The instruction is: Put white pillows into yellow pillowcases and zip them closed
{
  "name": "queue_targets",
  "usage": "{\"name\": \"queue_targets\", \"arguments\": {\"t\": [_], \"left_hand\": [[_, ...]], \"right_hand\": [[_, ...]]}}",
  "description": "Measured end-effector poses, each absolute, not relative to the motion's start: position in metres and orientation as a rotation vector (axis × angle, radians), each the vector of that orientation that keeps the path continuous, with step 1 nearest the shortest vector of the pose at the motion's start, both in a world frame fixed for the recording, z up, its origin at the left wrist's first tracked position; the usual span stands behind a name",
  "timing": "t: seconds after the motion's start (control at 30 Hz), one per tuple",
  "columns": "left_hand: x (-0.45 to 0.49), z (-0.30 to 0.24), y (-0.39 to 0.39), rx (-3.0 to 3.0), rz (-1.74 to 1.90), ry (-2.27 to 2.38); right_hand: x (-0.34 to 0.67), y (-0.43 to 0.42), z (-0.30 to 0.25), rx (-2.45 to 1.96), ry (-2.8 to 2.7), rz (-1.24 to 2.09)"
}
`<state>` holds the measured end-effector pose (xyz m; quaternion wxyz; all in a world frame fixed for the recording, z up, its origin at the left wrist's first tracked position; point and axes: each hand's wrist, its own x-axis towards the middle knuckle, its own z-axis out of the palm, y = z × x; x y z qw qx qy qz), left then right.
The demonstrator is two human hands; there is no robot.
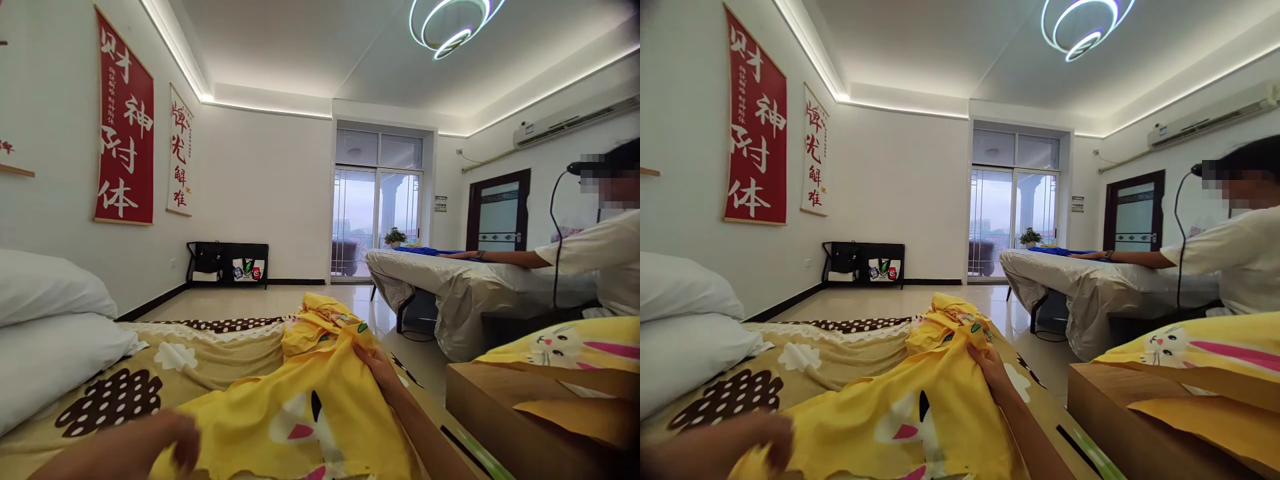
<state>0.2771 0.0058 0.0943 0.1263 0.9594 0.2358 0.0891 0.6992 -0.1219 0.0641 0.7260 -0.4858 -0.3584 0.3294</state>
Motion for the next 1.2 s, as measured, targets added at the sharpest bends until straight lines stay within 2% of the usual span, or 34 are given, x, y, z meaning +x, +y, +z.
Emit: {"name": "queue_targets", "arguments": {"t": [0.03, 0.13, 0.27, 0.4, 0.53, 0.7, 0.87, 1.07, 1.2], "left_hand": [[0.296, 0.115, 0.002, 2.734, 0.234, 0.570], [0.367, 0.155, -0.005, 2.641, 0.646, 0.554], [0.459, 0.155, -0.029, 2.499, 0.672, 0.318], [0.506, 0.143, -0.054, 2.397, 0.616, 0.186], [0.517, 0.133, -0.055, 2.069, 0.478, 0.089], [0.513, 0.125, -0.042, 1.813, 0.442, 0.179], [0.513, 0.127, -0.029, 1.982, 0.608, 0.206], [0.518, 0.154, -0.047, 2.238, 0.488, 0.108], [0.530, 0.160, -0.064, 2.345, 0.473, 0.099]], "right_hand": [[0.693, -0.127, 0.071, -1.064, -0.793, 0.703], [0.671, -0.138, 0.089, -1.035, -0.787, 0.628], [0.652, -0.148, 0.106, -0.998, -0.840, 0.594], [0.654, -0.159, 0.108, -0.946, -0.903, 0.606], [0.670, -0.169, 0.096, -1.003, -0.931, 0.624], [0.683, -0.179, 0.094, -1.091, -1.121, 0.674], [0.682, -0.176, 0.090, -1.127, -1.016, 0.443], [0.671, -0.170, 0.087, -1.104, -1.061, 0.465], [0.672, -0.173, 0.085, -1.176, -1.115, 0.293]]}}
